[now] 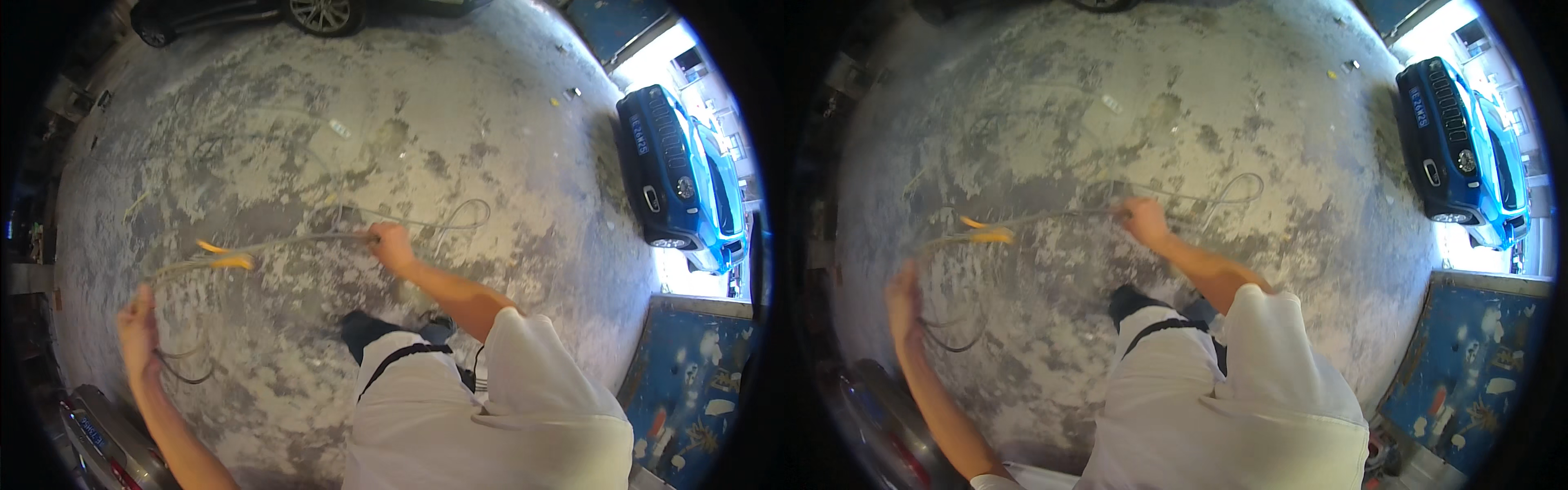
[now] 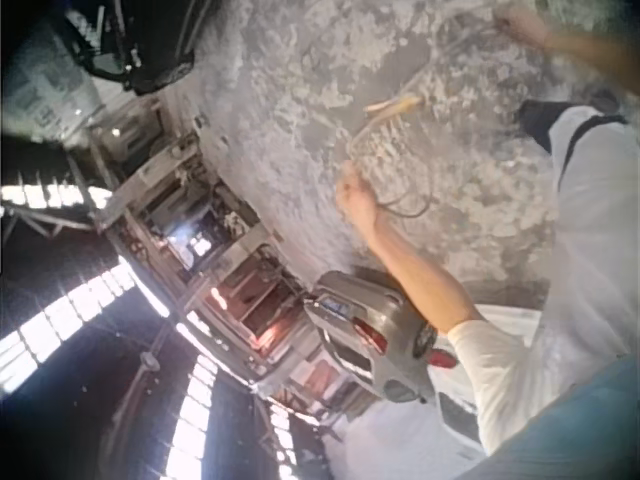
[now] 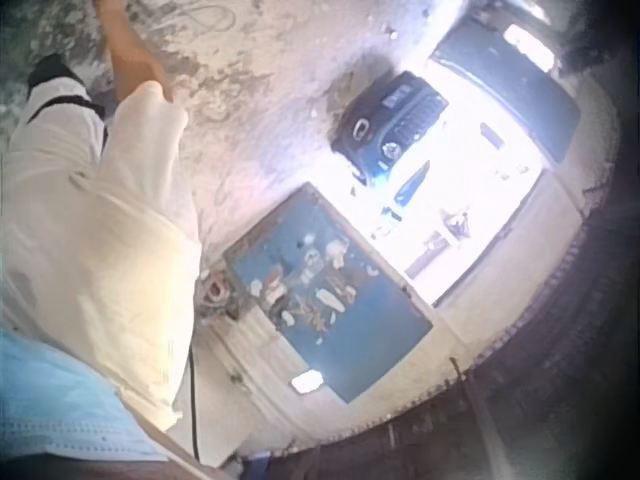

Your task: The person walks through a garage, picks up a vacuum hose and a spray gun, then coils and places them on a workbench. They also pick up a paint can, open it, and set it down before walking to a control panel and pressing a button.

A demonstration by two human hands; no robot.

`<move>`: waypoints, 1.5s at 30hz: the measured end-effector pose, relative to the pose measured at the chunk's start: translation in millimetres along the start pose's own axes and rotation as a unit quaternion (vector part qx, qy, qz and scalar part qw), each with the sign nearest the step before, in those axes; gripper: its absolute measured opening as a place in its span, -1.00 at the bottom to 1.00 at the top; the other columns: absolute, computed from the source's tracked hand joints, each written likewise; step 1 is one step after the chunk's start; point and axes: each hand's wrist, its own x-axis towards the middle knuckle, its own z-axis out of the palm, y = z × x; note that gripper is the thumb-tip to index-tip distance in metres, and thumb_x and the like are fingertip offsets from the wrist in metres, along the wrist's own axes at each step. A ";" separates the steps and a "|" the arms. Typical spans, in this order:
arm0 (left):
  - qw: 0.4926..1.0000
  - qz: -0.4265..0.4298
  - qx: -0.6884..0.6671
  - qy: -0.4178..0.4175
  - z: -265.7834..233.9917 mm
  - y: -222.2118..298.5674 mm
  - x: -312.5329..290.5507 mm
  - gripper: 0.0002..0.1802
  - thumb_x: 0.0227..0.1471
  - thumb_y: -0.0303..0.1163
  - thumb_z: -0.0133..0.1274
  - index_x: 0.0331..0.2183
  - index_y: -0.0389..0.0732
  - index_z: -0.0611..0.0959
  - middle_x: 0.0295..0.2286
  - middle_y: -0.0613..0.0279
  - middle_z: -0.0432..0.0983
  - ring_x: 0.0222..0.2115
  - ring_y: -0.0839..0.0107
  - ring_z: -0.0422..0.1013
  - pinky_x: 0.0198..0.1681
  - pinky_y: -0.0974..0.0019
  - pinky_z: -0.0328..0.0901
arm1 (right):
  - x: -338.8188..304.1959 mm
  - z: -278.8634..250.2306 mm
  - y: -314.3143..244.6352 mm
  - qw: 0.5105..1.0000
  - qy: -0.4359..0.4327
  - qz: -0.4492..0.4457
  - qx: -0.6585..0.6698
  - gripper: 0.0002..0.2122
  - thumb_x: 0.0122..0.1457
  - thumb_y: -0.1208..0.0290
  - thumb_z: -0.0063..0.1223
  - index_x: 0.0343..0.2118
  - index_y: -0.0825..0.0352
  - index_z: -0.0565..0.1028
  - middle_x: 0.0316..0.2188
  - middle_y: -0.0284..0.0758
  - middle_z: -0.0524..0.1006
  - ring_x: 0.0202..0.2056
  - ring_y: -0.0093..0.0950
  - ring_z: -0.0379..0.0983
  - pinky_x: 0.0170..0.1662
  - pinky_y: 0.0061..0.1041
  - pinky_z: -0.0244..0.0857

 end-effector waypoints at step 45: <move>0.945 0.217 0.241 -0.052 -594.0 -236.2 769.5 -0.29 0.06 0.13 0.10 -0.77 -0.32 0.48 -0.83 0.24 0.23 -0.76 0.38 0.20 -0.63 0.18 0.12 | 434.7 692.9 -718.4 0.977 -0.187 -0.028 0.096 -0.58 -0.08 0.17 0.34 -0.57 0.38 0.33 -0.65 -0.21 0.35 -0.58 -0.30 0.20 -0.44 -0.31 0.18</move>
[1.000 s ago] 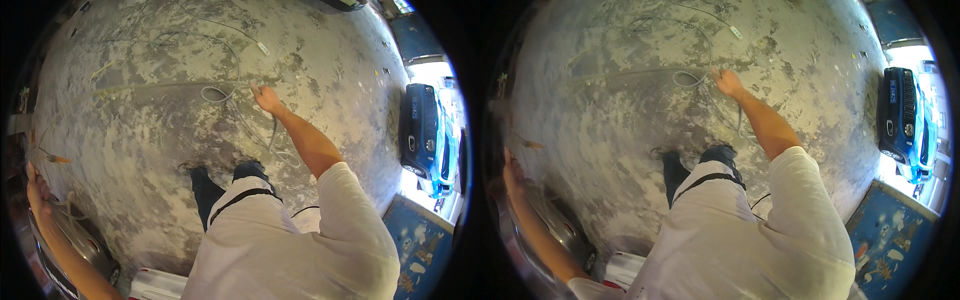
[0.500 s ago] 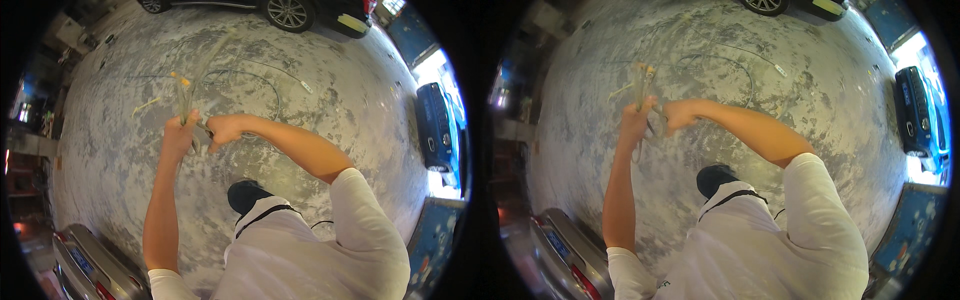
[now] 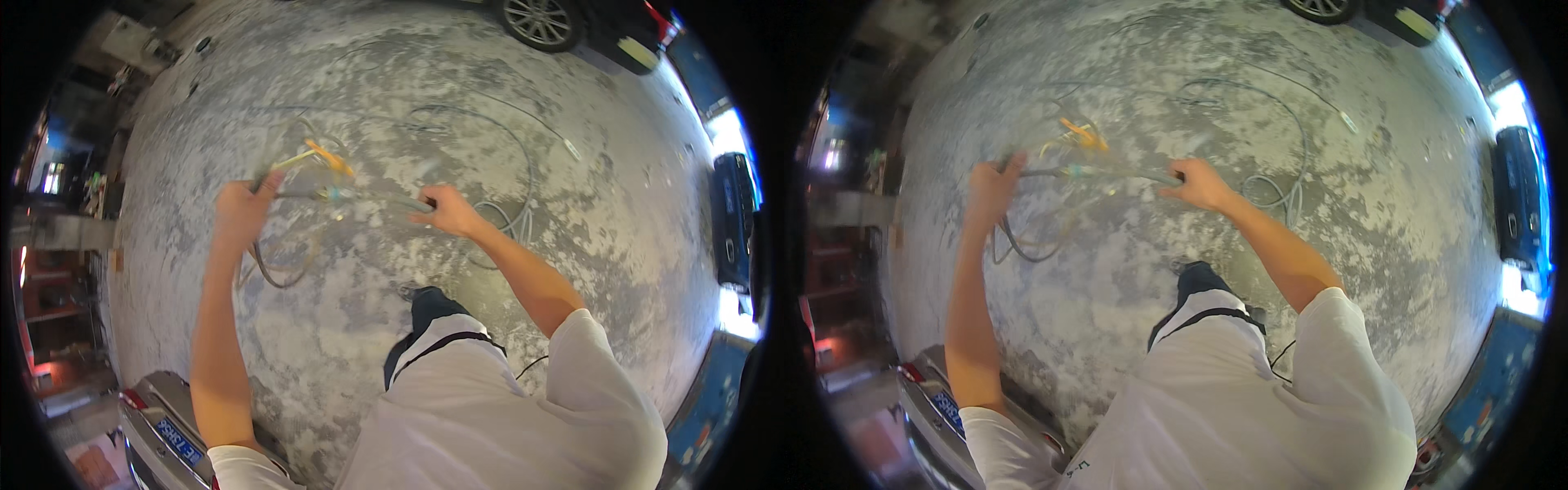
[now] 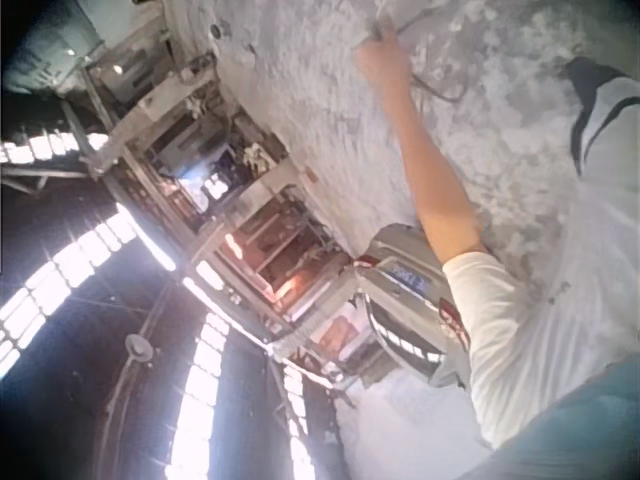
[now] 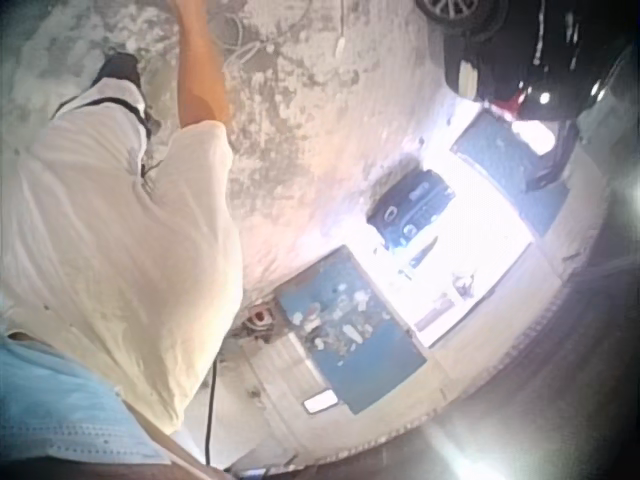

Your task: The person walks through a garage, picks up a vacuum hose and a spray gun, then coils and places them on a workbench. They also pick up a paint can, open it, and set it down before walking to a control panel and pressing a button.

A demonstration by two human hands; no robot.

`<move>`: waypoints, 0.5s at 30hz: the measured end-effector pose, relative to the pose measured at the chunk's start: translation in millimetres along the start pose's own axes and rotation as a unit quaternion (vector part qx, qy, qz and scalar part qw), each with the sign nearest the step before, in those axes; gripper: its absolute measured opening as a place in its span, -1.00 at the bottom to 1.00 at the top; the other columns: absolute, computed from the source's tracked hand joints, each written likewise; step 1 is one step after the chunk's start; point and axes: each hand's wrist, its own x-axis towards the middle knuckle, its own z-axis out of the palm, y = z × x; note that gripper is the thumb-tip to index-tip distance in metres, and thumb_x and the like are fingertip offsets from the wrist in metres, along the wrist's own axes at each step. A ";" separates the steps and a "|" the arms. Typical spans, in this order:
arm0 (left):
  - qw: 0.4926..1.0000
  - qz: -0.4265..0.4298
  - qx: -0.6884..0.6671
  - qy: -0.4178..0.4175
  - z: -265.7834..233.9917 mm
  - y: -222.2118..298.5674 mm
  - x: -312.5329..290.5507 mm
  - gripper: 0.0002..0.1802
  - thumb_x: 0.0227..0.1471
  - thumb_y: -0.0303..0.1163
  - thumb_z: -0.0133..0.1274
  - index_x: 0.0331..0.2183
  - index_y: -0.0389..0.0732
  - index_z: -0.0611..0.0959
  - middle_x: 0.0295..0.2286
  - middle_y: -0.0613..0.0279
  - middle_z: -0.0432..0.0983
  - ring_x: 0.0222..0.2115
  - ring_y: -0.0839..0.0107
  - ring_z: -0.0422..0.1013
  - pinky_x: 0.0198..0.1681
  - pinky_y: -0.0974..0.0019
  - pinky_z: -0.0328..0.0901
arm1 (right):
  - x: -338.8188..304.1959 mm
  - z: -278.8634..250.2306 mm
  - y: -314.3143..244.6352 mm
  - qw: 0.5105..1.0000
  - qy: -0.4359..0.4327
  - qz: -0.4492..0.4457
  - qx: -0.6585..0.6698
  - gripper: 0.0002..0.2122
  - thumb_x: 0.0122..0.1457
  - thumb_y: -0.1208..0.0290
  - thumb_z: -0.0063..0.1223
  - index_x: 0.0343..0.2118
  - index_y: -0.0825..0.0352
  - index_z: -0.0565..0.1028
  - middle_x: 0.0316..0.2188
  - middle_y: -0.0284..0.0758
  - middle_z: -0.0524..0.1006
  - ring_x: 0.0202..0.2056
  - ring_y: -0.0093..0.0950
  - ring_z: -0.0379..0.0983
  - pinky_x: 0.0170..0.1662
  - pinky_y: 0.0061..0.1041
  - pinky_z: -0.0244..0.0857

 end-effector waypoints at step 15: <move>0.962 -0.217 -0.075 0.148 -250.9 -485.8 68.3 -0.44 0.06 -0.02 0.15 -0.77 -0.18 0.44 -0.73 0.43 0.25 -0.66 0.58 0.13 -0.56 0.37 0.02 | 122.6 141.2 15.7 0.956 0.153 0.082 -0.236 -0.90 -0.08 0.53 0.18 -0.45 0.34 0.55 -0.52 -0.10 0.54 -0.41 -0.12 0.51 -0.36 -0.24 0.32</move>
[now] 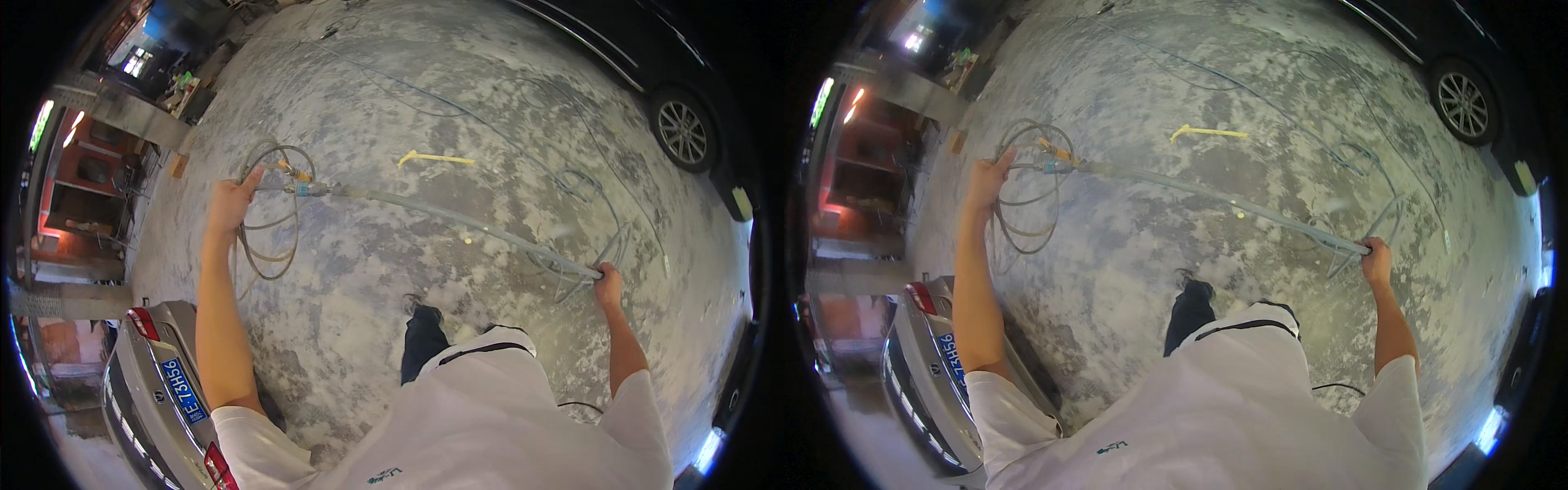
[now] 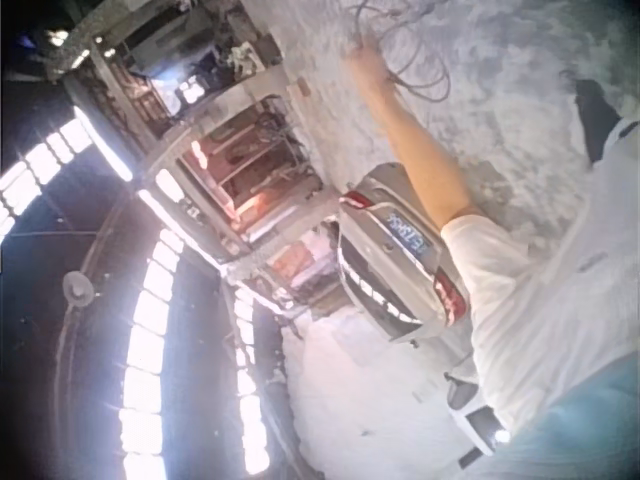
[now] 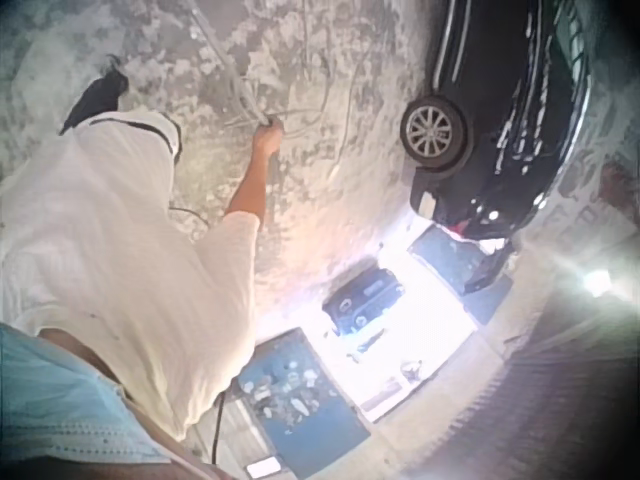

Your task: The person walks through a garage, picks up a vacuum hose and a spray gun, then coils and places them on a workbench. They also pick up a paint can, open it, and set it down before walking to a control panel and pressing a button.

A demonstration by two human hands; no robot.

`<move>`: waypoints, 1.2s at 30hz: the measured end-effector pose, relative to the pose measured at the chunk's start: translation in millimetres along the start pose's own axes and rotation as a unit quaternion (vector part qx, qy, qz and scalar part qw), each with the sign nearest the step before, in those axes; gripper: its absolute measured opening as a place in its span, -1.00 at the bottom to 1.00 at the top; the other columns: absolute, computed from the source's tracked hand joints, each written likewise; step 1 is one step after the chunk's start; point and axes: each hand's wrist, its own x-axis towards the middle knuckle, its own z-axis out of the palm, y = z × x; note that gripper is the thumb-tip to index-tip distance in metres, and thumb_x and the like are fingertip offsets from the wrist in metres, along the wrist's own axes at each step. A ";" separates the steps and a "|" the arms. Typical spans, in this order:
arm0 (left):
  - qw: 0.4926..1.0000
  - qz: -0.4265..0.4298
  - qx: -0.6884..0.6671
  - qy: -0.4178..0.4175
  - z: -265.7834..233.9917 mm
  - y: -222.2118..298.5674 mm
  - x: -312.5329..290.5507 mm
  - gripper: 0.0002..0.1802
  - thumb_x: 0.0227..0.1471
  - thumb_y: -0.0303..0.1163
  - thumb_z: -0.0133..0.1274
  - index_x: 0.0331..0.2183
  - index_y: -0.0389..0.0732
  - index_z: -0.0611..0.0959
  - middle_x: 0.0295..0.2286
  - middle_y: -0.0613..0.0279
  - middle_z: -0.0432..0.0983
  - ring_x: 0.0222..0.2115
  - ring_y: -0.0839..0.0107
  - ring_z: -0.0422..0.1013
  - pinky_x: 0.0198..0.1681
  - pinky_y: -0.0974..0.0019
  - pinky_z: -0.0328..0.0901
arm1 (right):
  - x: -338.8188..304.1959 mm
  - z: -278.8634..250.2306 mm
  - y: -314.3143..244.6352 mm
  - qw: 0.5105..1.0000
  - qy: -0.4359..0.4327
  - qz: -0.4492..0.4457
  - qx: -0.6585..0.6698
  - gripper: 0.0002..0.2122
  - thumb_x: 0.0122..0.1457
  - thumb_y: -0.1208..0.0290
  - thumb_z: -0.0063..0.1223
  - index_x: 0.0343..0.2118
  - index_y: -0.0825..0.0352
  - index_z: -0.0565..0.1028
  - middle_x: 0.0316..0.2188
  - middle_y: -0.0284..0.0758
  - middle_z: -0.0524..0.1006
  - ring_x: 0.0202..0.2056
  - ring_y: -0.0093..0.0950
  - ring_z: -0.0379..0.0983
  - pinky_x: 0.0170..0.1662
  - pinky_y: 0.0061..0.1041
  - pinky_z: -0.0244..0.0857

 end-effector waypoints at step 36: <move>0.879 0.042 -0.051 -0.472 -17.8 -146.7 465.6 -0.34 0.08 0.03 0.02 -0.76 -0.37 0.47 -0.84 0.03 0.28 -0.78 0.16 0.31 -0.63 0.11 0.20 | 334.0 231.0 -870.0 0.905 -0.059 -0.416 0.072 -0.77 0.06 0.30 0.20 -0.43 0.31 0.39 -0.57 -0.35 0.34 -0.65 -0.43 0.34 -0.69 -0.45 0.17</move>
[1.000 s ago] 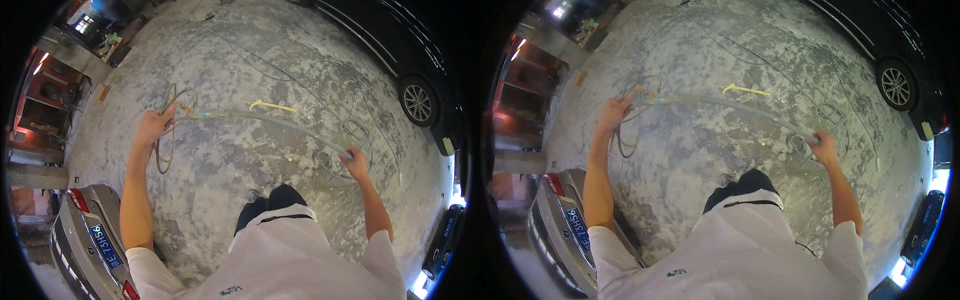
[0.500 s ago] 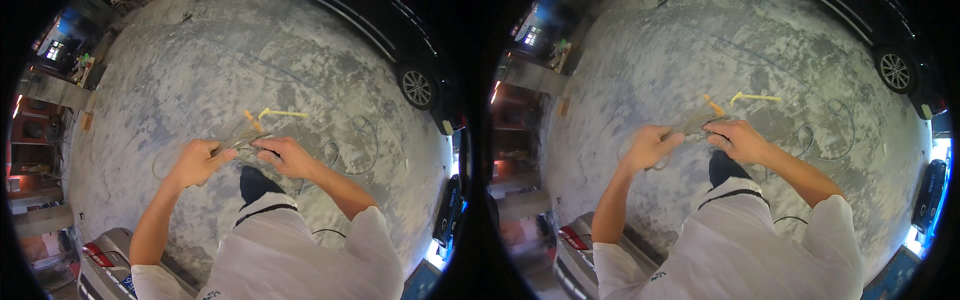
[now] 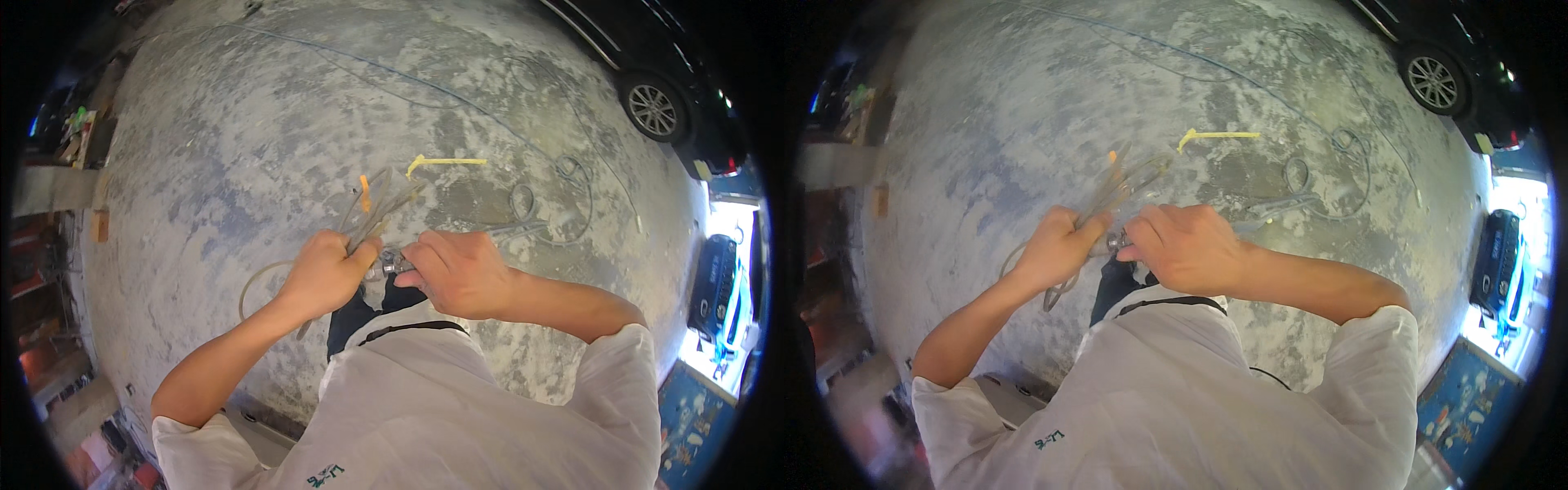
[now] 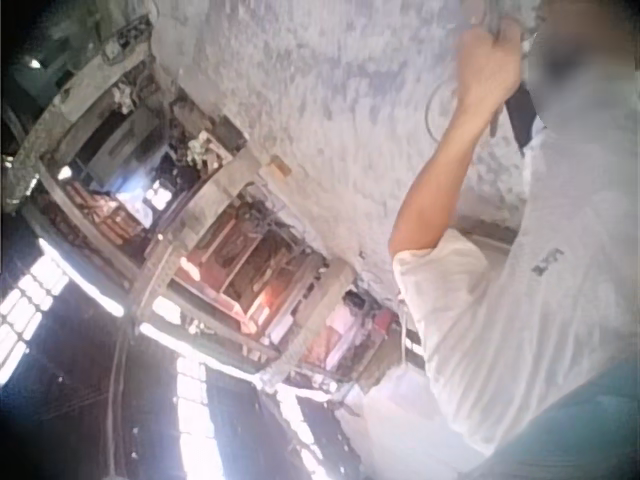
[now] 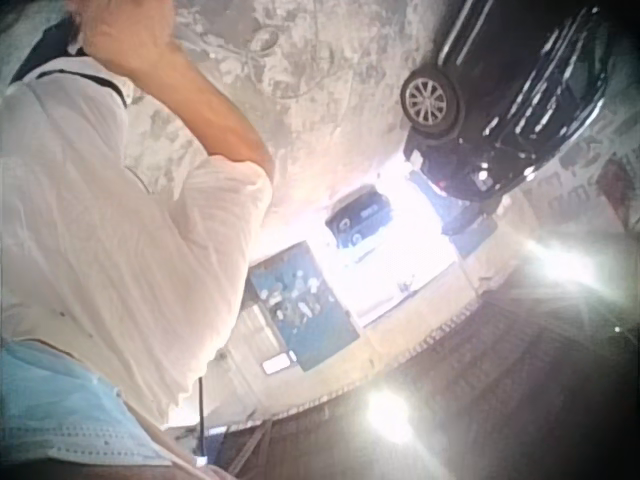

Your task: The person walks through a garage, picks up a vacuum hose and a spray gun, then coils and places them on a workbench. They also pick up a paint can, open it, and set it down before walking to a control panel and pressing a button.

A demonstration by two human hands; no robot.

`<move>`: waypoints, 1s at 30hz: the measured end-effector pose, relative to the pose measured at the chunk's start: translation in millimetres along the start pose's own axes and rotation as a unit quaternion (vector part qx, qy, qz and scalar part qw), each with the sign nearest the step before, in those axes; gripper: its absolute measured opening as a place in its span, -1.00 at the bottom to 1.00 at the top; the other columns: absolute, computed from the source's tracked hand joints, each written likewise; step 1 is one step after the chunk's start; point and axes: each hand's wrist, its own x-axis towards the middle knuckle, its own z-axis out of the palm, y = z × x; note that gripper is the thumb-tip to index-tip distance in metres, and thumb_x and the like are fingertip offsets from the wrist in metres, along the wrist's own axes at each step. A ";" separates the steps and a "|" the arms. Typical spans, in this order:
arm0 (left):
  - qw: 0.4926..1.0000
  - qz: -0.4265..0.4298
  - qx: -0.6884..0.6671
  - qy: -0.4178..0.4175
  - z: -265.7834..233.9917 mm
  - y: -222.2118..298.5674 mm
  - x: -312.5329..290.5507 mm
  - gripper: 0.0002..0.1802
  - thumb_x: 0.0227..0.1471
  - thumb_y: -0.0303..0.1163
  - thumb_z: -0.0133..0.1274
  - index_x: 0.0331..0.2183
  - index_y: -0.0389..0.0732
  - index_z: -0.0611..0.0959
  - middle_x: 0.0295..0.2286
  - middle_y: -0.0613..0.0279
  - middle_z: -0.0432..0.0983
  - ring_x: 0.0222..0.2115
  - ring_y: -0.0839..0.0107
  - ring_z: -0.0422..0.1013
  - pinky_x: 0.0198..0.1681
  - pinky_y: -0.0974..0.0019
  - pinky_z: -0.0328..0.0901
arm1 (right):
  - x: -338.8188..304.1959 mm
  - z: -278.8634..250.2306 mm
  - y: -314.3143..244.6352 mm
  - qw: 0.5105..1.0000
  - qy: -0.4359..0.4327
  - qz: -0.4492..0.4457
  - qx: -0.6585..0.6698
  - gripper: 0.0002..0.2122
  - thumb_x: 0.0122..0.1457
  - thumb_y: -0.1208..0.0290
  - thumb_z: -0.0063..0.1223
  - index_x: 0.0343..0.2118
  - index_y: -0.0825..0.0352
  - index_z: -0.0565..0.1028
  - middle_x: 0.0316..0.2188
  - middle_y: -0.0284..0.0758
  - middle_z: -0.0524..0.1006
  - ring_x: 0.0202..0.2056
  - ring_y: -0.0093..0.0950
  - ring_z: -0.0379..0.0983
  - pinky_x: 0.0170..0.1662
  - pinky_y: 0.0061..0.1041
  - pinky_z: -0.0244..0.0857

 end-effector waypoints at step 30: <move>0.920 0.330 0.209 -0.021 -77.4 -23.2 18.5 -0.39 0.08 0.04 0.00 -0.69 -0.32 0.59 -0.77 -0.02 0.38 -0.71 0.02 0.34 -0.57 0.08 0.23 | 39.5 41.4 -122.5 0.946 0.075 0.295 -0.109 -0.76 0.07 0.49 0.16 -0.18 0.33 0.43 -0.56 -0.29 0.38 -0.56 -0.27 0.41 -0.56 -0.32 0.25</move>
